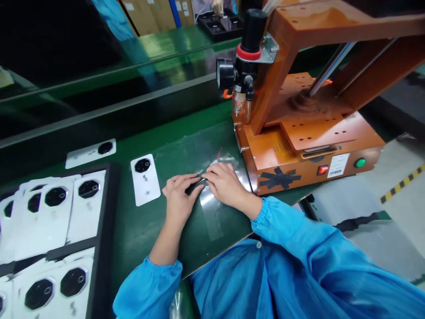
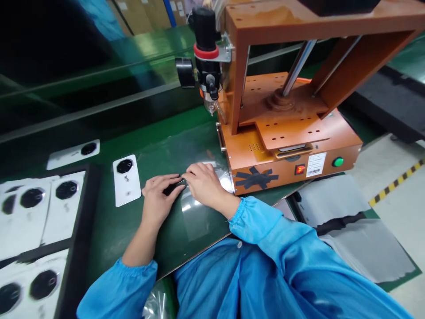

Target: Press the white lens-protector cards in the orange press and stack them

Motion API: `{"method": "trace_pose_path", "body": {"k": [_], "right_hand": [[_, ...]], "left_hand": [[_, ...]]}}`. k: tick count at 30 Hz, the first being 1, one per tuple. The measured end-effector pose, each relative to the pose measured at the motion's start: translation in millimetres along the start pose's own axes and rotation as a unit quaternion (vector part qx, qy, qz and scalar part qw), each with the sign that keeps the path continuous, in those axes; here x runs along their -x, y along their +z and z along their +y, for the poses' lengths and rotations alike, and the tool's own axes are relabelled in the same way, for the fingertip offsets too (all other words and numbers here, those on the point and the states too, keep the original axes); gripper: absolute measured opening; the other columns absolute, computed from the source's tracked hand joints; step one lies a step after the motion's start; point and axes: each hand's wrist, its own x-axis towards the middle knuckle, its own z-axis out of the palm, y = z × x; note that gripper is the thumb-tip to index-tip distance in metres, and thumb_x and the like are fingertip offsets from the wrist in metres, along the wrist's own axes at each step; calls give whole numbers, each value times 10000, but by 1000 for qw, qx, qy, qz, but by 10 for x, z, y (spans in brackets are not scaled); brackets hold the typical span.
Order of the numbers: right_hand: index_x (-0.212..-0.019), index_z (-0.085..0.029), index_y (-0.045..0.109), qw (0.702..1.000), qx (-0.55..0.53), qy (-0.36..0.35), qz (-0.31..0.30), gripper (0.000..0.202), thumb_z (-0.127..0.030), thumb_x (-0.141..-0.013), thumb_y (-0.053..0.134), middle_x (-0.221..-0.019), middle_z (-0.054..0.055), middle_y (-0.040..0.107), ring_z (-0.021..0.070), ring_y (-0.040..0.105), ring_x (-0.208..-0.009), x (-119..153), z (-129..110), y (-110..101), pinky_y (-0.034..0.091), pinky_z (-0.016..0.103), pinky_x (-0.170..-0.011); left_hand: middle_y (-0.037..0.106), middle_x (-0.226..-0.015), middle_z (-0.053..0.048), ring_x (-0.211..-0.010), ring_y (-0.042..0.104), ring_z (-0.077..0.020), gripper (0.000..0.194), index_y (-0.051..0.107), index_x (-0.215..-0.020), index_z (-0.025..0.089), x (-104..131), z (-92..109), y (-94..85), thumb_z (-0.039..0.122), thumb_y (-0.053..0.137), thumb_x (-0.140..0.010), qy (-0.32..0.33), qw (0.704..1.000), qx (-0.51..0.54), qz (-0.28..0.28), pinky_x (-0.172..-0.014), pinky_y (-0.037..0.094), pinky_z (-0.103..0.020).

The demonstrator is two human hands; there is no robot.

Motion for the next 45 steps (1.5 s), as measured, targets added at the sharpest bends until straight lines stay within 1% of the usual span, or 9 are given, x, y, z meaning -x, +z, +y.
{"method": "trace_pose_path", "body": {"k": [14,21,25,29,34,37,39,42,45], "right_hand": [[-1021,-185,693,994,71,-78,12,193,-193,-1046,501,-1107,57,710,218,549,-1039,51,-73,19,329,399,-904],[-949,-148,665,989,135,-59,-1,157,-228,-1005,542,-1084,113,676,274,537,-993,31,-150,-64,379,420,-802],[-1009,-144,659,991,106,-54,54,107,-200,-963,581,-1129,116,679,273,562,-1020,372,-285,-298,425,427,-819],[-1067,-188,641,987,-43,-26,149,191,-126,-886,646,-1071,86,665,234,594,-987,947,-348,-513,483,408,-839],[-998,-197,642,971,-180,26,155,207,-76,-839,693,-979,69,632,194,604,-889,1289,-216,-542,528,359,-762],[-1004,-180,658,969,-181,-11,165,219,-42,-838,694,-966,68,645,178,615,-872,1310,-158,-474,537,338,-746],[-1002,-166,666,967,-176,-32,180,210,-41,-836,695,-961,75,650,177,623,-869,1320,-142,-429,545,339,-744],[-1005,-170,675,967,-168,-55,181,213,-46,-831,686,-939,76,666,179,633,-845,1363,-127,-384,562,350,-733],[-1044,-206,680,974,-150,-59,157,263,-73,-817,694,-920,76,698,189,655,-817,1420,-115,-375,588,365,-719]], "left_hand": [[764,-1035,-31,-1055,633,-253,182,783,-905,273,8,-77,19,425,683,-913,25,999,0,21,-1003,425,-466],[710,-1286,-43,-1190,586,-299,290,757,-1122,321,49,-31,-70,491,683,-899,60,996,-48,-40,-1037,385,-519],[494,-1573,-77,-1362,472,-362,661,559,-1427,346,98,-5,-155,597,718,-837,77,981,-116,-134,-1067,330,-576],[488,-1572,-91,-1402,443,-359,699,559,-1399,335,116,15,-148,660,721,-801,67,981,-109,-144,-1096,321,-569],[404,-1606,-133,-1450,395,-379,706,582,-1375,311,116,234,-209,705,690,-799,45,984,-95,-147,-1135,313,-597],[377,-1617,-117,-1481,373,-324,485,596,-1351,302,-147,291,-396,587,509,-968,31,984,-121,-126,-1166,310,-570],[456,-1565,-76,-1451,421,-273,390,622,-1311,302,-531,155,-600,483,453,-1010,25,978,-148,-146,-1188,326,-506],[598,-1404,-71,-1325,547,-241,311,664,-1237,261,-1263,-328,-984,363,549,-966,-17,965,-184,-187,-1149,409,-412],[669,-1218,-102,-1109,654,-250,294,673,-1157,178,-1840,-914,-1340,336,672,-909,-104,944,-240,-201,-1009,521,-454]]}}
